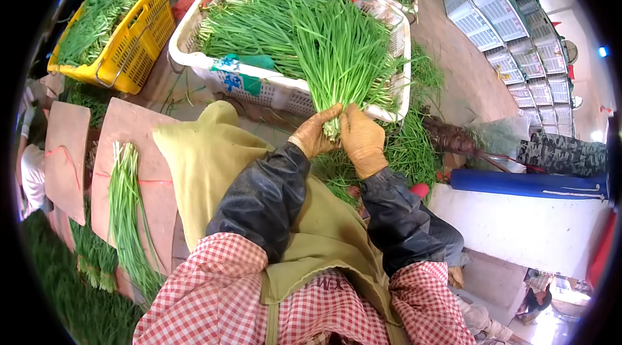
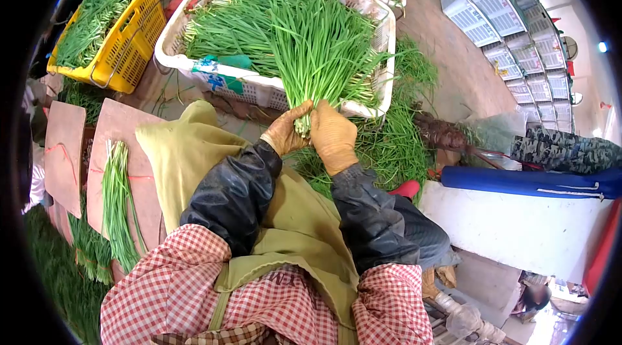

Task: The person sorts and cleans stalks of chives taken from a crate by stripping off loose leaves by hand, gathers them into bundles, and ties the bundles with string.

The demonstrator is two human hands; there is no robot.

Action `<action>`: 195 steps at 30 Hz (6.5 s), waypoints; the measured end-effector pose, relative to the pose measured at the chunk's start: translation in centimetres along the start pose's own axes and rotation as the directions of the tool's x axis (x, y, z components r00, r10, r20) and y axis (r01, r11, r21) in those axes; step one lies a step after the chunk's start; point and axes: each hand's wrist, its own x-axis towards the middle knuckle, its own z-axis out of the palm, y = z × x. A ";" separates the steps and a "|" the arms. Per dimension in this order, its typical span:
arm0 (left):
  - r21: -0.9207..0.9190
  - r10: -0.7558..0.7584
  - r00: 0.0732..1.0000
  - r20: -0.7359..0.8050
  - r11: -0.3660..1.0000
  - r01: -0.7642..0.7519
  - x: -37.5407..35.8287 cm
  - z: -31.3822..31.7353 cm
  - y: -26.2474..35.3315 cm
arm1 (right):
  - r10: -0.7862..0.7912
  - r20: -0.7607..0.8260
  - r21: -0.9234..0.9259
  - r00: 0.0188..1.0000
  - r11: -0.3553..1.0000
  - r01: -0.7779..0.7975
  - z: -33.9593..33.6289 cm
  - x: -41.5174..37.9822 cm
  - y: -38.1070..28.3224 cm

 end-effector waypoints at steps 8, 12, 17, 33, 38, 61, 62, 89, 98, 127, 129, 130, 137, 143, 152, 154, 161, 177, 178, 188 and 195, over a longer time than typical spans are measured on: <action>0.265 0.053 0.941 -0.334 0.963 0.040 0.7 1.2 -0.5 | 0.136 0.208 0.677 0.969 0.695 -0.243 1.9 -0.9 2.9; 0.115 -0.034 0.959 -0.283 0.991 0.069 1.9 -0.3 -0.6 | -0.054 0.425 0.884 0.904 -0.190 -0.427 -2.3 -3.0 2.6; 0.108 -0.048 0.989 -0.142 0.992 0.063 0.8 0.4 0.0 | 0.447 0.213 0.957 0.869 0.086 -0.279 -5.4 -3.8 13.2; 0.059 -0.071 0.988 0.135 0.996 0.064 0.4 0.3 0.1 | 0.298 -0.074 0.561 0.952 0.802 -0.207 -3.4 1.8 10.9; 0.134 -0.047 0.998 0.050 0.990 0.040 -0.1 1.5 0.1 | 0.195 0.247 0.918 0.949 0.267 -0.293 -3.8 -1.7 6.1; 0.086 -0.013 0.994 -0.106 0.996 0.022 1.2 0.3 -1.3 | 0.334 0.438 0.469 0.835 0.707 -0.529 -2.0 -8.8 6.6; 0.123 -0.017 0.995 -0.101 0.992 0.030 1.2 0.4 -1.3 | 0.332 0.438 0.472 0.836 0.707 -0.527 -2.9 -7.4 4.7; -0.162 0.022 0.999 -0.035 0.986 -0.027 -0.1 -1.2 -1.2 | 0.006 0.152 -0.217 0.988 0.976 0.027 -2.2 6.3 -2.5; -0.124 -0.013 1.000 -0.003 0.992 0.013 0.4 -2.4 -1.5 | -0.241 0.063 -0.130 0.968 0.960 0.248 -0.5 6.9 -1.0; -0.149 -0.024 0.970 0.242 0.987 0.062 0.4 -2.1 -1.2 | 0.154 -0.285 -0.217 0.946 0.951 -0.220 -3.4 14.5 3.6; -0.129 -0.046 0.974 0.221 0.989 0.076 0.6 -2.3 -1.4 | 0.196 -0.411 -0.044 0.890 0.971 -0.235 -4.7 13.3 7.7; -0.109 -0.049 0.980 0.195 0.991 0.071 0.8 -2.3 -1.2 | 0.187 -0.420 0.052 0.888 0.982 -0.182 -4.9 12.2 9.0; -0.005 -0.065 0.996 0.063 0.998 0.065 1.0 -4.0 -1.3 | 0.121 0.281 0.537 0.952 0.802 -0.260 1.1 3.9 2.2; 0.183 -0.089 0.995 -0.052 0.978 0.097 -0.3 -1.7 -0.7 | 0.141 0.381 0.855 0.914 0.321 -0.407 -2.8 2.7 3.5; 0.265 -0.008 0.987 -0.162 0.963 0.052 -2.5 -0.7 -3.3 | 0.130 0.209 0.875 0.969 0.417 -0.245 -4.5 0.0 2.3; 0.204 -0.058 0.982 -0.180 0.974 0.095 -2.4 -1.2 -3.6 | 0.086 0.260 0.906 0.962 0.323 -0.274 -4.6 0.9 2.1; 0.320 -0.023 0.958 -0.286 0.940 0.118 -2.8 -0.2 -4.1 | -0.165 0.271 0.833 0.948 0.534 -0.145 -5.0 5.7 -4.0; 0.480 0.079 0.981 -0.175 0.877 0.015 -3.0 -1.5 -4.7 | 0.144 0.056 -0.022 0.988 0.990 -0.143 1.2 16.5 -4.2; 0.427 0.053 0.983 -0.173 0.904 0.027 -2.9 -1.8 -4.8 | 0.191 0.074 0.018 0.979 0.981 -0.193 1.4 16.7 -4.2; 0.300 -0.019 0.968 -0.248 0.949 0.096 -2.6 -1.5 -4.7 | 0.198 0.278 0.717 0.940 0.609 -0.340 0.9 15.7 -1.9; 0.326 0.037 0.971 -0.237 0.945 0.044 -2.5 -1.9 -4.9 | 0.245 0.069 0.166 0.967 0.953 -0.254 1.8 16.6 -3.8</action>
